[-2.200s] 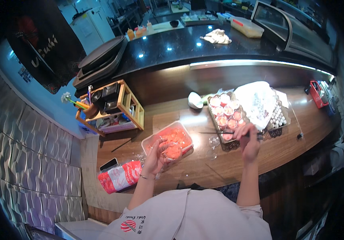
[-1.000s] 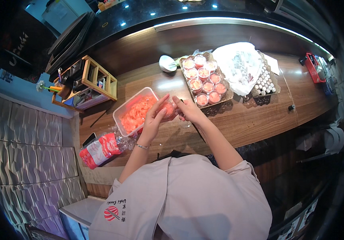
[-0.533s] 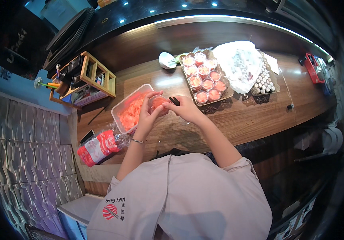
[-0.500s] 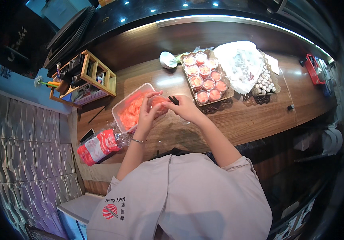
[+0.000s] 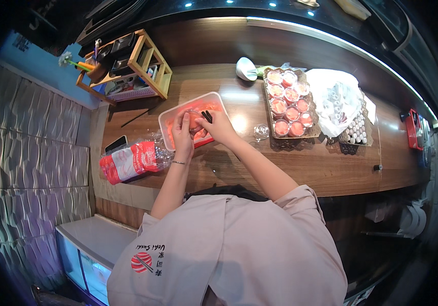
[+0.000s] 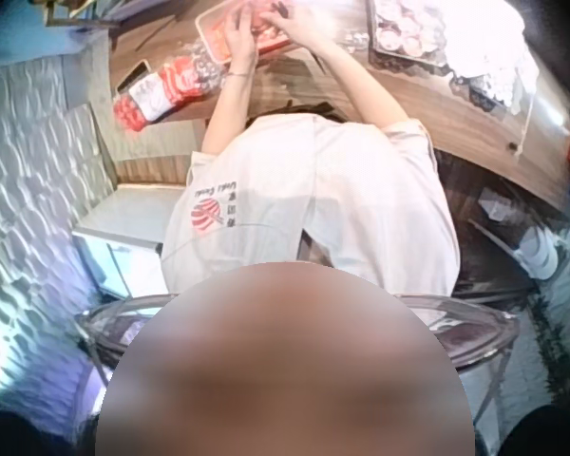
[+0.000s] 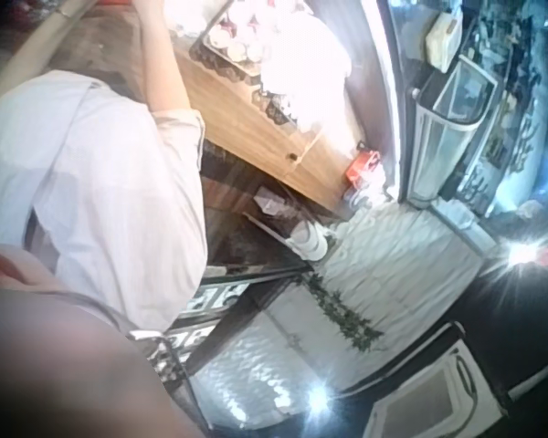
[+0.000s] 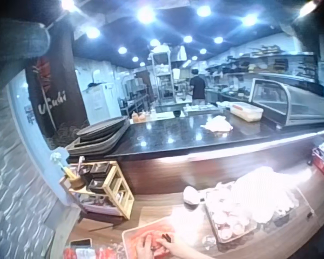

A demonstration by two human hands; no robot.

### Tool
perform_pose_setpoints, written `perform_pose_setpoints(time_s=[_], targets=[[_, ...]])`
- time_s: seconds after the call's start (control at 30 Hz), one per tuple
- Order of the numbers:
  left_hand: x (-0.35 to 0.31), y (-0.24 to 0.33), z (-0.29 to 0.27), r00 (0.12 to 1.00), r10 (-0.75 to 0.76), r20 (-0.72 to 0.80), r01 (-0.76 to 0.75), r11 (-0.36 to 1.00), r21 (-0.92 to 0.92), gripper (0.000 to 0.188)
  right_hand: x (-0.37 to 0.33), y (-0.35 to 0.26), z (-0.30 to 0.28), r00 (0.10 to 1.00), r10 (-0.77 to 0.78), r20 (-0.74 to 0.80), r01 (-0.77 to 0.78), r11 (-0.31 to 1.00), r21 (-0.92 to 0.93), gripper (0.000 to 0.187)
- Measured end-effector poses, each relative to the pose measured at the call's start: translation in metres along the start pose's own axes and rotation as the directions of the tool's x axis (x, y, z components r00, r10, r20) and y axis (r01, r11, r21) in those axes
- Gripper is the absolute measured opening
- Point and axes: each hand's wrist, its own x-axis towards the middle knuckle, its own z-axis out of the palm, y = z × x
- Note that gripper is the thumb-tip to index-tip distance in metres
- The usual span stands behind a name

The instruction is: The person uses chopsticks to pick up pieces of pink fish from a plastic container and places them into individual compartments of a tray. They repeat this process for multiple compartments, then close the container and wipe the counter.

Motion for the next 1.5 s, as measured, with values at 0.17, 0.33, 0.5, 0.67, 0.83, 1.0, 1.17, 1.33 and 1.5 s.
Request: perform_pose_setpoints(time_s=[0.17, 0.33, 0.5, 0.67, 0.83, 1.0, 1.17, 1.33, 1.5], targets=[[0.005, -0.010, -0.020, 0.988, 0.052, -0.143, -0.039, 0.995, 0.093, 0.025, 0.025, 0.031, 0.021, 1.000, 0.011, 0.001, -0.011, 0.992, -0.124, 0.026], [0.013, -0.016, -0.037, 0.986, -0.007, -0.165, 0.011, 1.000, 0.023, 0.025, 0.031, 0.020, 0.029, 0.997, 0.038, 0.062, -0.020, 0.963, -0.267, 0.027], [0.015, -0.016, -0.035, 0.983, -0.048, -0.174, 0.051, 0.999, 0.009, 0.027, 0.041, 0.022, 0.028, 0.996, 0.068, 0.051, -0.050, 0.955, -0.294, 0.027], [0.028, -0.038, -0.063, 0.993, -0.031, -0.118, 0.042, 0.995, 0.095, 0.026, 0.055, 0.024, 0.019, 0.976, 0.213, 0.045, -0.183, 0.914, -0.363, 0.039], [0.032, -0.042, -0.062, 0.998, 0.063, 0.011, -0.063, 0.954, 0.292, 0.025, 0.077, 0.078, 0.002, 0.965, 0.238, 0.107, -0.196, 0.931, -0.308, 0.049], [0.041, -0.046, -0.079, 0.986, 0.015, 0.168, -0.087, 0.898, 0.430, 0.025, 0.079, 0.078, 0.001, 0.975, 0.200, 0.097, -0.131, 0.870, -0.475, 0.040], [0.045, -0.017, -0.053, 0.936, -0.021, 0.351, -0.202, 0.784, 0.586, 0.028, 0.060, 0.050, -0.007, 0.994, -0.107, 0.014, 0.089, 0.742, -0.664, 0.032], [0.040, 0.000, -0.044, 0.949, -0.082, 0.305, -0.118, 0.803, 0.584, 0.037, 0.042, 0.025, -0.007, 0.976, -0.213, -0.045, 0.137, 0.762, -0.633, 0.026], [0.041, 0.001, -0.053, 0.956, -0.112, 0.270, -0.101, 0.741, 0.664, 0.038, 0.033, 0.021, -0.009, 0.976, -0.204, -0.077, 0.120, 0.798, -0.591, 0.024]])
